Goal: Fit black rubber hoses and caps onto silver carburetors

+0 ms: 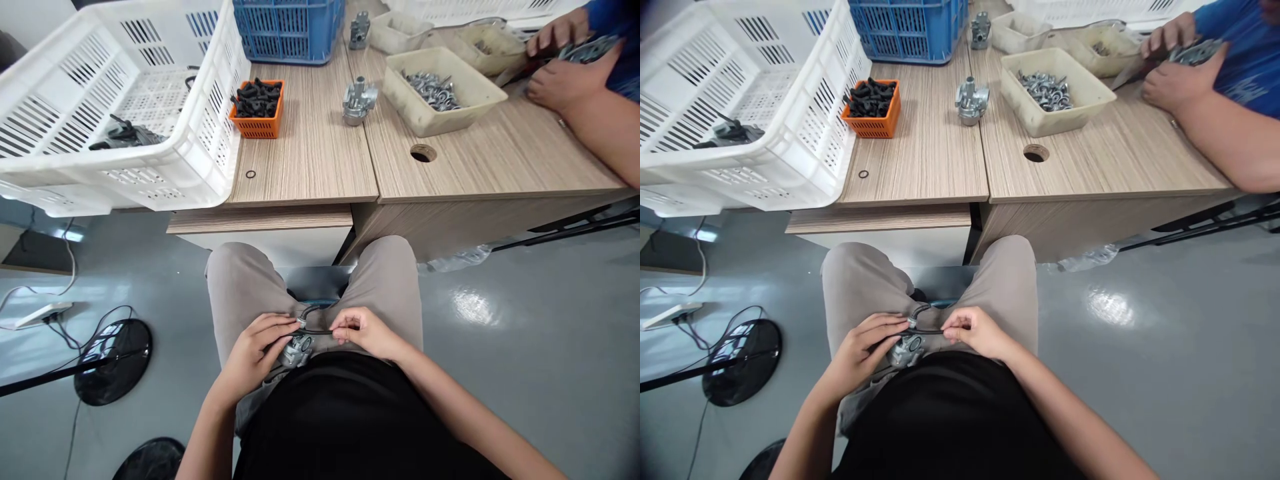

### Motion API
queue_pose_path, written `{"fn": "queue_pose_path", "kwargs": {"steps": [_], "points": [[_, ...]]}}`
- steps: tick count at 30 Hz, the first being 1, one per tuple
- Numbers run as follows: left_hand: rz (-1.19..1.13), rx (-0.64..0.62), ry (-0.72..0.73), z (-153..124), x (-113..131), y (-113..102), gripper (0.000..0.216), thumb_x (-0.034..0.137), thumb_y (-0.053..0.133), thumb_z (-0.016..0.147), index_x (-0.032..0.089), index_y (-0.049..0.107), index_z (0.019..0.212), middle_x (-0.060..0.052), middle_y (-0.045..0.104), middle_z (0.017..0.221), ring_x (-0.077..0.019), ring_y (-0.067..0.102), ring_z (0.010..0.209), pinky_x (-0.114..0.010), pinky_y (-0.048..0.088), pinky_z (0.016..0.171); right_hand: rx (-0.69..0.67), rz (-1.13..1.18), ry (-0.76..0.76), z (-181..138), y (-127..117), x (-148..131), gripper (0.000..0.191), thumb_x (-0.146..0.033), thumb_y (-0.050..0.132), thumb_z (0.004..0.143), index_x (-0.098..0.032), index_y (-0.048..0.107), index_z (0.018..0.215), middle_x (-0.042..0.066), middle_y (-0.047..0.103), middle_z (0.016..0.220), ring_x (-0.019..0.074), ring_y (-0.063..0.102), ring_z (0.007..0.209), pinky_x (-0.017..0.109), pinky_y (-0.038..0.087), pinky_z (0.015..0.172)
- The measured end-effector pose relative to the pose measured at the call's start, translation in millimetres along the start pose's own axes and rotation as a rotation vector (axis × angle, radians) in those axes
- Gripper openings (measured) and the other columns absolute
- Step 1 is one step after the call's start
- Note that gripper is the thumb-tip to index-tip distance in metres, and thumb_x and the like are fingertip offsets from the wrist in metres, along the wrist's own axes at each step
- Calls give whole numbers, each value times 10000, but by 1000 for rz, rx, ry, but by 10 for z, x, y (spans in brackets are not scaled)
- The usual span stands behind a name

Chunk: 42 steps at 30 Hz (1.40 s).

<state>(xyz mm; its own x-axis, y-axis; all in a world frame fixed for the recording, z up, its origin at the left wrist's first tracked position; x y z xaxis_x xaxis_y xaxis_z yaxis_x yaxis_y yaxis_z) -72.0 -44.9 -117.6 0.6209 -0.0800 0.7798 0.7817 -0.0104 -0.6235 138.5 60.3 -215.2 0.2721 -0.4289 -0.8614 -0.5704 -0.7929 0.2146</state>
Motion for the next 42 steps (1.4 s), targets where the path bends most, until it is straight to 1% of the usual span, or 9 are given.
{"fn": "queue_pose_path", "kwargs": {"steps": [3, 8, 13, 17, 20, 28, 33, 37, 42], "points": [[-61, 6, -5, -8, -4, -23, 346, 179, 656, 1012, 316, 734, 1320, -28, 769, 1286, -205, 670, 1277, -401, 568, 1129, -88, 22, 20, 161, 107, 68, 470, -570, 881, 782, -139, 745, 913, 27, 713, 744, 143, 666, 683, 269, 520, 706], [-122, -5, 53, 4, 90, -15, 358, 160, 679, 996, 323, 745, 1307, -20, 778, 1275, -205, 660, 1297, -385, 586, 1106, -123, 48, 49, 551, 142, 17, 578, -633, 922, 682, -127, 759, 907, 44, 741, 776, 126, 640, 652, 268, 536, 674], [-92, -4, 109, 26, 180, 12, 378, 149, 677, 995, 330, 741, 1320, -23, 773, 1285, -202, 651, 1297, -386, 586, 1100, -262, -33, 24, 889, 106, -372, 581, -569, 980, 612, -110, 794, 916, 46, 748, 758, 130, 665, 673, 253, 534, 687], [-74, -17, 142, 77, 263, 31, 368, 152, 670, 1000, 330, 742, 1314, -19, 774, 1276, -197, 647, 1291, -380, 587, 1089, -432, -196, -35, 980, 225, -746, 511, -506, 972, 672, -117, 807, 959, 42, 756, 778, 125, 675, 703, 221, 518, 682], [-59, -44, 134, 98, 323, 67, 344, 168, 666, 1005, 326, 747, 1299, -13, 767, 1284, -190, 651, 1269, -376, 587, 1090, -528, -302, -78, 939, 318, -843, 478, -472, 956, 717, -125, 816, 1015, 40, 763, 826, 115, 671, 739, 201, 514, 691], [-85, 16, 114, -40, 300, -18, 366, 127, 638, 1009, 303, 737, 1314, -43, 740, 1328, -208, 625, 1362, -400, 579, 1140, -363, -141, 97, 609, -45, -291, 526, -533, 972, 664, -115, 747, 893, 49, 754, 774, 124, 682, 680, 216, 521, 654], [-109, -9, 154, 41, 371, -4, 345, 144, 669, 991, 307, 759, 1283, -51, 757, 1257, -218, 643, 1326, -394, 602, 1097, -388, -119, 121, 557, 22, -28, 553, -577, 961, 650, -116, 725, 844, 50, 754, 761, 128, 688, 665, 223, 529, 645], [-84, -88, 136, 137, 462, 100, 313, 204, 655, 1010, 324, 770, 1274, -46, 758, 1250, -219, 661, 1287, -396, 595, 1101, -426, -174, 38, 771, 179, -219, 535, -566, 954, 663, -112, 751, 858, 46, 754, 767, 113, 656, 659, 212, 512, 625], [-59, -100, -2, 119, 331, 97, 308, 274, 600, 1048, 353, 761, 1299, -65, 701, 1254, -168, 722, 1080, -319, 635, 959, -410, -283, -118, 932, 275, -827, 445, -487, 950, 696, -116, 761, 852, 31, 730, 766, 101, 619, 670, 206, 494, 638]]}}
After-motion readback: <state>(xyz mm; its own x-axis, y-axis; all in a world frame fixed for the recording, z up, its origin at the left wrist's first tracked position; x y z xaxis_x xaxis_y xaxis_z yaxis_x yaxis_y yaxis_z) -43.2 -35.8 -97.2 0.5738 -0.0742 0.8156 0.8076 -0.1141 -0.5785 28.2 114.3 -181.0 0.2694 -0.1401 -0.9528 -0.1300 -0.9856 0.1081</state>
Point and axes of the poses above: each hand's wrist, its own z-axis towards the middle knuckle, its own y-axis out of the palm, x = y × z, the point moved 7 cm from there along z, towards the middle knuckle
